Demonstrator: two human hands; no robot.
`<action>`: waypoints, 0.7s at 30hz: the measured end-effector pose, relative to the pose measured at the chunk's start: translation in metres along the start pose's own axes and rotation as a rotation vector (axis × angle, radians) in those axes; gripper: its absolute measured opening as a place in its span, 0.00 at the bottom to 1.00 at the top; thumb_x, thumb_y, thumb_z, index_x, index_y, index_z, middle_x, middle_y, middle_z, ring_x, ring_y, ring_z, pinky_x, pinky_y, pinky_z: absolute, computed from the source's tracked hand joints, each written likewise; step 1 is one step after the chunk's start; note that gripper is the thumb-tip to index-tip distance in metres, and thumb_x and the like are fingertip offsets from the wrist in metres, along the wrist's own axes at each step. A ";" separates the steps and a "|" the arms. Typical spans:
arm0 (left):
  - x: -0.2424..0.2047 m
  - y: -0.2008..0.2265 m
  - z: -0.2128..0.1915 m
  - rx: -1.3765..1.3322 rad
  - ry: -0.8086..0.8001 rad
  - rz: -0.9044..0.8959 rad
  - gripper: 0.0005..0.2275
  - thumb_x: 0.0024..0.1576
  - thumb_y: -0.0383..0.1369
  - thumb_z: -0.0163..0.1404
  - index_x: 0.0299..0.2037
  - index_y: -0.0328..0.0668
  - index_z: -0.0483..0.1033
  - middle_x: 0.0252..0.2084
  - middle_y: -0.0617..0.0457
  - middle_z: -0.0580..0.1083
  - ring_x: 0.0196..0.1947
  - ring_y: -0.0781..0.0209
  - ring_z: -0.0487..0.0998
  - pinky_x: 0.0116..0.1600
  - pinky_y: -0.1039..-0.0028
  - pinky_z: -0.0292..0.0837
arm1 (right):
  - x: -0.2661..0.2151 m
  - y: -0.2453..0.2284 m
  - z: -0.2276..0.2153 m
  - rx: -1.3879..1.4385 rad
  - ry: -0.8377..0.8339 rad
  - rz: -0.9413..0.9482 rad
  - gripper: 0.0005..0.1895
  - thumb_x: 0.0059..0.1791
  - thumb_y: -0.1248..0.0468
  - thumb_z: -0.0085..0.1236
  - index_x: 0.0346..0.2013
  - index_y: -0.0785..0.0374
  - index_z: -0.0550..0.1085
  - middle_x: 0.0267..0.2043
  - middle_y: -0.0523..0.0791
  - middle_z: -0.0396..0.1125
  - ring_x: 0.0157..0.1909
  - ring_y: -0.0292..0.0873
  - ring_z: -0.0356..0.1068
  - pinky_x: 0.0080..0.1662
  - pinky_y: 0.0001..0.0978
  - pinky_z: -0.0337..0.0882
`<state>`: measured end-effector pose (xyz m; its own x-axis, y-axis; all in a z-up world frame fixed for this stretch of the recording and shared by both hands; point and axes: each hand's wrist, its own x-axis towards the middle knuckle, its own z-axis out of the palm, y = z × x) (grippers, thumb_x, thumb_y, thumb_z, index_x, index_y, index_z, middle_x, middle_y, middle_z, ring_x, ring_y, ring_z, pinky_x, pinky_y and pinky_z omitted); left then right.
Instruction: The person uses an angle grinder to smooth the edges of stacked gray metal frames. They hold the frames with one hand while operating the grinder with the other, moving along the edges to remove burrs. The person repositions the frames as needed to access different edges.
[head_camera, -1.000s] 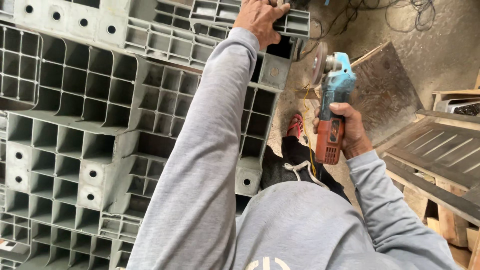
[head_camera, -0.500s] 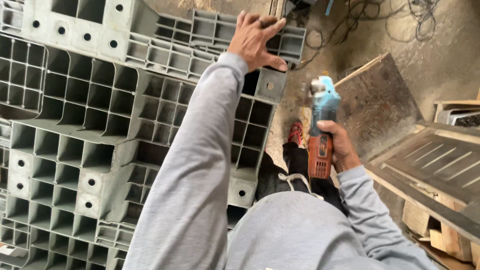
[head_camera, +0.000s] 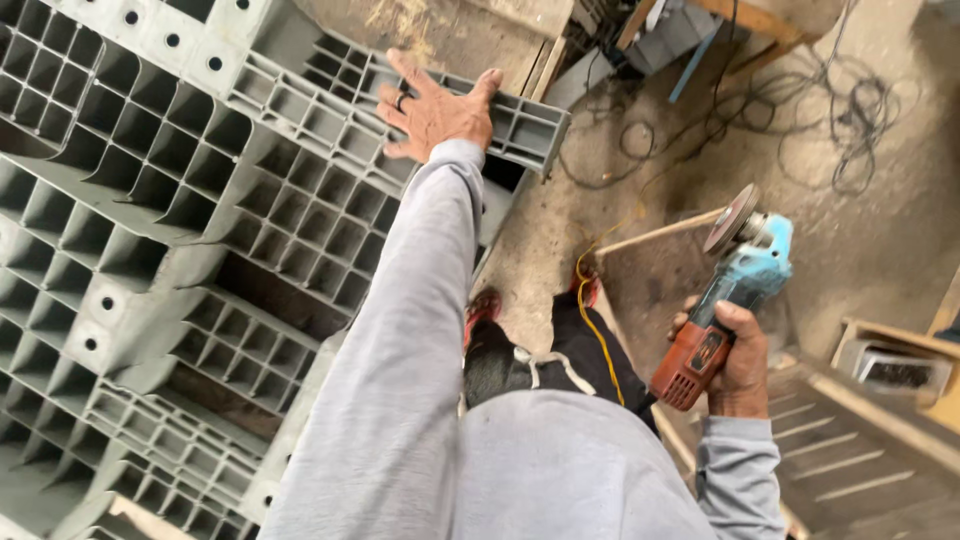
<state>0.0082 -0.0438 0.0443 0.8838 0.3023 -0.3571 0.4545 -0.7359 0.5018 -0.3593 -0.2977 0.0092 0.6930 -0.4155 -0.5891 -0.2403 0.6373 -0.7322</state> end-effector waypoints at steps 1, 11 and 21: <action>-0.001 0.015 0.000 -0.001 -0.007 -0.063 0.57 0.46 0.63 0.58 0.76 0.53 0.29 0.78 0.35 0.39 0.78 0.39 0.33 0.71 0.28 0.33 | 0.007 -0.009 -0.004 0.001 -0.013 0.009 0.21 0.48 0.55 0.58 0.47 0.69 0.73 0.37 0.50 0.72 0.37 0.46 0.75 0.42 0.41 0.79; 0.000 0.017 0.036 -0.120 0.172 -0.115 0.51 0.43 0.42 0.58 0.77 0.57 0.38 0.80 0.46 0.37 0.80 0.43 0.30 0.70 0.25 0.27 | 0.048 -0.064 -0.024 -0.162 -0.170 0.096 0.21 0.47 0.56 0.57 0.46 0.71 0.73 0.36 0.53 0.72 0.33 0.47 0.74 0.36 0.37 0.78; -0.020 -0.085 0.046 -0.351 0.389 0.411 0.37 0.53 0.27 0.52 0.74 0.28 0.51 0.79 0.28 0.46 0.80 0.37 0.46 0.81 0.61 0.44 | 0.044 -0.074 0.020 -0.120 -0.199 0.033 0.22 0.48 0.57 0.57 0.50 0.71 0.72 0.40 0.52 0.72 0.39 0.49 0.75 0.44 0.41 0.78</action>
<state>-0.0533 -0.0152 -0.0276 0.9387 0.2843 0.1951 0.0233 -0.6169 0.7867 -0.2977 -0.3505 0.0444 0.8010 -0.2525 -0.5428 -0.3353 0.5619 -0.7562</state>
